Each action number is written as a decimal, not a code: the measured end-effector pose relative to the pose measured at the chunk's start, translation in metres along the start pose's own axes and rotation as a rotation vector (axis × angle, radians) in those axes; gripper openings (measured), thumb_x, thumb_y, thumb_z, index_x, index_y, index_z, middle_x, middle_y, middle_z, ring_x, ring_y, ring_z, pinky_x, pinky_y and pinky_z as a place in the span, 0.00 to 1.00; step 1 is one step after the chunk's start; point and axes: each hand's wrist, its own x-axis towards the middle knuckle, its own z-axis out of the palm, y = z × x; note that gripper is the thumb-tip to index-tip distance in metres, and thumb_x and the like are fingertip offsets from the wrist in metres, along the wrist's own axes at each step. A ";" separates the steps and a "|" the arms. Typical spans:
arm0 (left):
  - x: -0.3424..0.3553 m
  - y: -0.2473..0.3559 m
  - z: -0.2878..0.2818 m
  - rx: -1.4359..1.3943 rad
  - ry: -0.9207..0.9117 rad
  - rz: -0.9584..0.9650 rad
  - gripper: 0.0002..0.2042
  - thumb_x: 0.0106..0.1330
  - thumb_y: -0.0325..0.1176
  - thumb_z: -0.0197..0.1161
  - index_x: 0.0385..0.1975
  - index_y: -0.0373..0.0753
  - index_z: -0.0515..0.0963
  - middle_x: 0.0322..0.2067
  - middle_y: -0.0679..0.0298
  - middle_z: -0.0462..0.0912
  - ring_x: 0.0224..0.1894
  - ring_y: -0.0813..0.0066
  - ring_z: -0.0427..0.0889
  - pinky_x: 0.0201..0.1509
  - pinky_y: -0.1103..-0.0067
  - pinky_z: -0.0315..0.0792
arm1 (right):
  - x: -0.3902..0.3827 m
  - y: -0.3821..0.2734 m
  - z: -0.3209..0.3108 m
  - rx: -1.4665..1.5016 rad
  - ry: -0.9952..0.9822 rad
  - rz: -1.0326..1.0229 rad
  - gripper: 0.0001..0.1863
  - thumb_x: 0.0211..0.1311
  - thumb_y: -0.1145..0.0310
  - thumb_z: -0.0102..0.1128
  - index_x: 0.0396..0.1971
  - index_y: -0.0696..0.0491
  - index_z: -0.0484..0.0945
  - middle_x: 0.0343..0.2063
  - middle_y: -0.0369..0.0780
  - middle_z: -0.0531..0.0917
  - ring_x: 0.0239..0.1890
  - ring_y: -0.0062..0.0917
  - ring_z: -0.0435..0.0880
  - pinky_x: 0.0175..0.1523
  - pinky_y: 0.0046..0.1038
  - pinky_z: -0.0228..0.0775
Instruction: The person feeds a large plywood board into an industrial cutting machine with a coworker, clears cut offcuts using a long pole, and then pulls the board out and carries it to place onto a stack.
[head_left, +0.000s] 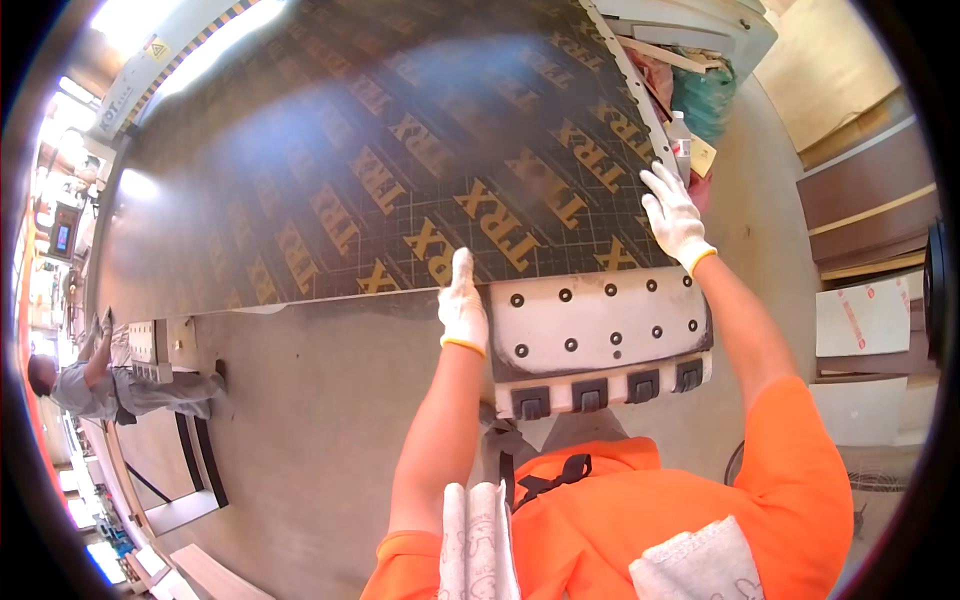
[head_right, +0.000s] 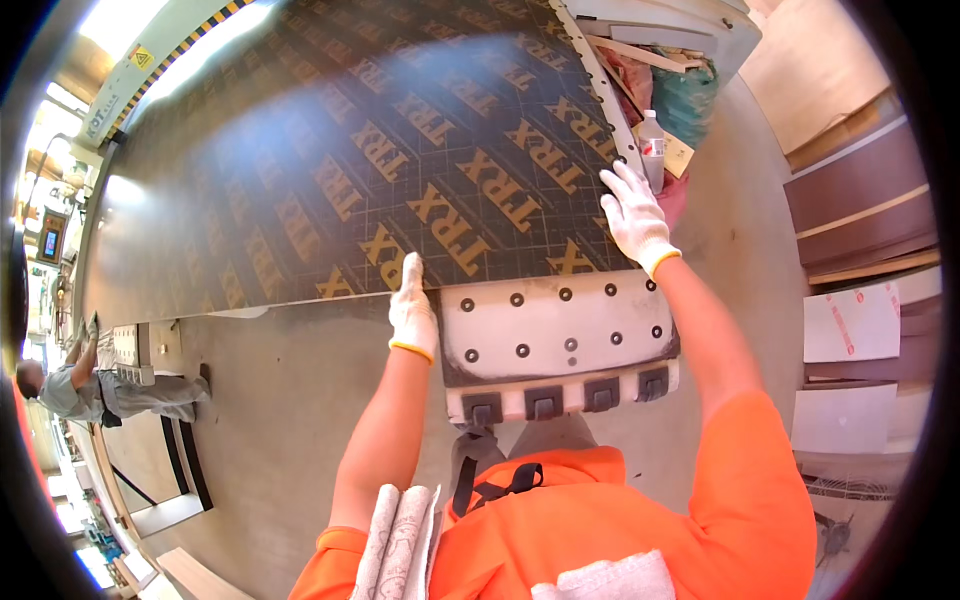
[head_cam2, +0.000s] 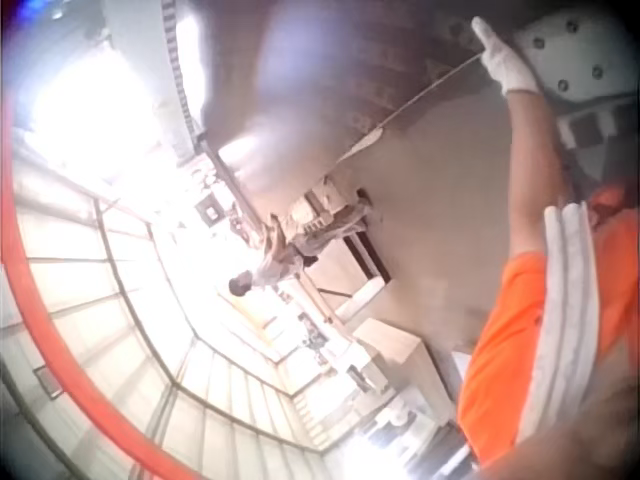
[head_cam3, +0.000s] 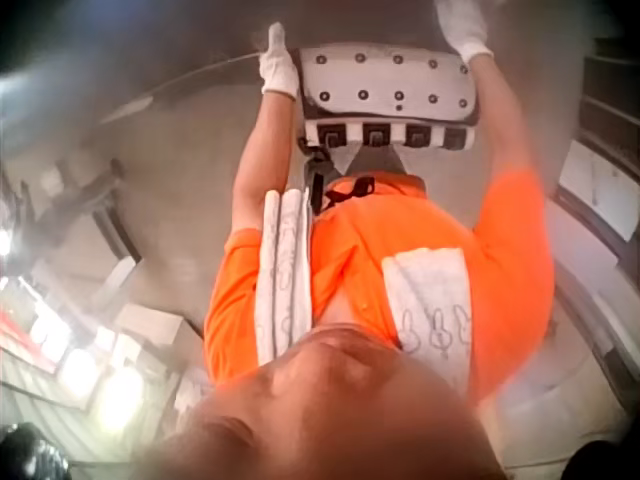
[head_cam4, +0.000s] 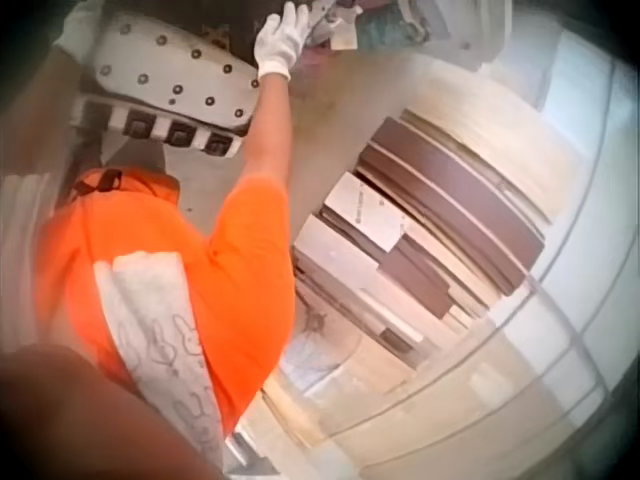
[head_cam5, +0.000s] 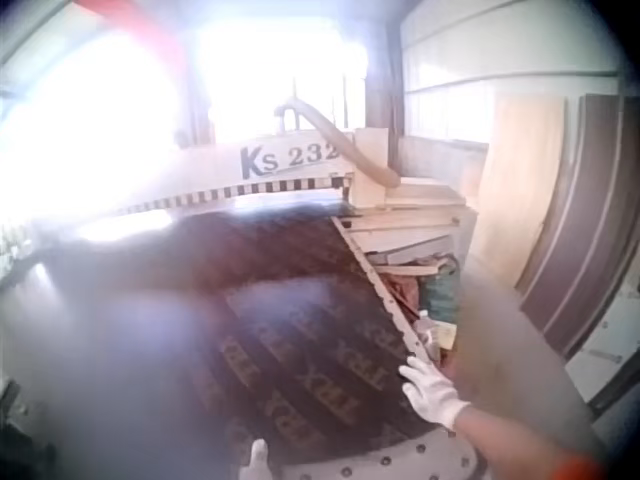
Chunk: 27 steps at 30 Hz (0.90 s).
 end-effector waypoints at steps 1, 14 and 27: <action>0.000 -0.003 0.002 -0.012 -0.015 -0.020 0.51 0.59 0.73 0.72 0.62 0.23 0.80 0.61 0.45 0.84 0.63 0.59 0.80 0.72 0.71 0.69 | -0.001 0.003 0.004 -0.006 0.009 -0.003 0.24 0.77 0.61 0.58 0.69 0.49 0.78 0.75 0.50 0.71 0.78 0.49 0.66 0.84 0.44 0.52; -0.024 -0.005 0.033 0.191 0.287 0.143 0.44 0.63 0.77 0.63 0.29 0.28 0.85 0.28 0.54 0.85 0.32 0.59 0.80 0.47 0.63 0.75 | 0.005 0.026 0.028 -0.085 0.051 -0.189 0.24 0.77 0.61 0.57 0.69 0.49 0.78 0.74 0.49 0.72 0.77 0.52 0.65 0.83 0.50 0.50; -0.005 -0.017 0.028 0.090 0.271 0.140 0.42 0.62 0.74 0.69 0.29 0.26 0.81 0.27 0.54 0.82 0.33 0.63 0.76 0.48 0.65 0.74 | 0.005 0.020 0.020 -0.079 0.016 -0.185 0.25 0.76 0.62 0.58 0.69 0.50 0.78 0.75 0.48 0.71 0.77 0.58 0.64 0.84 0.55 0.46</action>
